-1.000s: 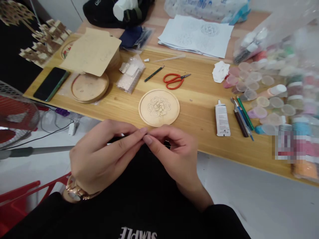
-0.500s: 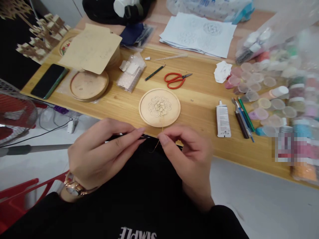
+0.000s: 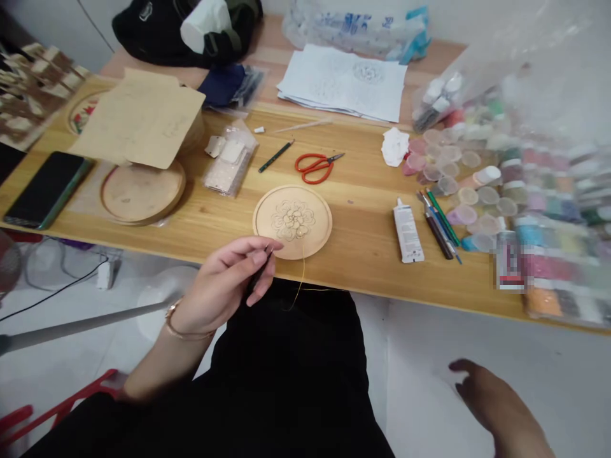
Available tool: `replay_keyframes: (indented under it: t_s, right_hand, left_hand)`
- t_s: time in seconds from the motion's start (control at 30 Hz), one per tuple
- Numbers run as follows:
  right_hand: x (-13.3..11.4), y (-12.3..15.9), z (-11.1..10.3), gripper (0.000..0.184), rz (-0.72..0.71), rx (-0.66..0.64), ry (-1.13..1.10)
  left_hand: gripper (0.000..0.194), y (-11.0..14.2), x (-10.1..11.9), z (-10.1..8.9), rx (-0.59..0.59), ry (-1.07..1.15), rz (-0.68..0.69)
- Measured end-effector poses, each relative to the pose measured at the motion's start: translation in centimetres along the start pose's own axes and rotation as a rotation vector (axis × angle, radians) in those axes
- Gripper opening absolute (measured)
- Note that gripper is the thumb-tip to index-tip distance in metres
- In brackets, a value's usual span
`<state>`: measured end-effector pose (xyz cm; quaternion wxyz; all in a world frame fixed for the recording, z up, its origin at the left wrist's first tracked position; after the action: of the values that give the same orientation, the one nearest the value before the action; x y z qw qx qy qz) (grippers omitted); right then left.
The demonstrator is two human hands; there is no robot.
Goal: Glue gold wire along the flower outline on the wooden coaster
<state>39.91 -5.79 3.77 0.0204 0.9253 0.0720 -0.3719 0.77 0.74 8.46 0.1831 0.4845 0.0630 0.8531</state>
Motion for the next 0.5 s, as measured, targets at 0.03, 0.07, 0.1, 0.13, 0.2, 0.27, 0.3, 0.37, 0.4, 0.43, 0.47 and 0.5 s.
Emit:
replay_keyframes:
  t_s: [0.03, 0.07, 0.1, 0.13, 0.2, 0.27, 0.3, 0.37, 0.4, 0.43, 0.47, 0.5]
  right_hand:
    - [-1.1, 0.0, 0.4, 0.02, -0.046, -0.01, 0.073]
    - [-2.7, -0.5, 1.1, 0.016, -0.055, 0.025, 0.145]
    - [-4.8, -1.4, 2.0, 0.013, -0.03, 0.033, 0.184]
    - [-7.3, -2.6, 3.2, 0.019, -0.014, 0.05, 0.168]
    - [-13.0, -5.7, 6.0, 0.022, -0.069, 0.08, 0.022]
    - [-18.2, -8.6, 8.7, 0.02, -0.21, 0.095, -0.112]
    - [-20.2, -9.8, 9.9, 0.021, -0.294, 0.148, -0.146]
    - [-22.8, -11.5, 11.8, 0.022, -0.388, 0.221, -0.151]
    - [-23.5, -12.1, 12.7, 0.023, -0.422, 0.175, -0.15]
    - [-23.8, -12.5, 13.5, 0.022, -0.458, 0.12, -0.141]
    - [-24.0, -12.7, 14.1, 0.019, -0.483, 0.085, -0.127]
    - [-23.9, -12.7, 14.5, 0.016, -0.502, 0.065, -0.121]
  left_hand:
    - [0.017, -0.2, -0.1, 0.1, -0.004, 0.08, -0.035]
    - [0.016, -0.4, -0.3, 0.3, 0.001, 0.149, -0.059]
    - [0.014, -0.6, -0.3, 0.4, 0.015, 0.209, -0.074]
    - [0.011, -0.7, -0.4, 0.6, 0.035, 0.258, -0.08]
    - [0.007, -0.8, -0.5, 0.8, 0.099, 0.334, -0.052]
    - [0.004, -0.6, -0.6, 0.7, 0.173, 0.388, 0.013]
    - [0.002, -0.5, -0.6, 0.6, 0.208, 0.407, 0.052]
    - [0.002, -0.2, -0.6, 0.1, 0.262, 0.425, 0.103]
    - [0.003, -0.1, -0.6, -0.2, 0.278, 0.426, 0.109]
    - [0.006, 0.1, -0.5, -0.4, 0.285, 0.425, 0.108]
    - [0.008, 0.1, -0.5, -0.5, 0.28, 0.424, 0.101]
    - [0.01, 0.1, -0.4, -0.6, 0.265, 0.42, 0.091]
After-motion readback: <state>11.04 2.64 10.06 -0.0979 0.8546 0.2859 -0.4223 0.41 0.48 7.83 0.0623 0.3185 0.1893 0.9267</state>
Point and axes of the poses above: each hand's wrist, its own y-axis away from the middle knuckle, its own z-axis out of the palm, x = y × z, the point moved 2 cm from there along -y, towards the middle knuckle, and after that the axes turned 3 degrees about -z, right-handed, at the moved point
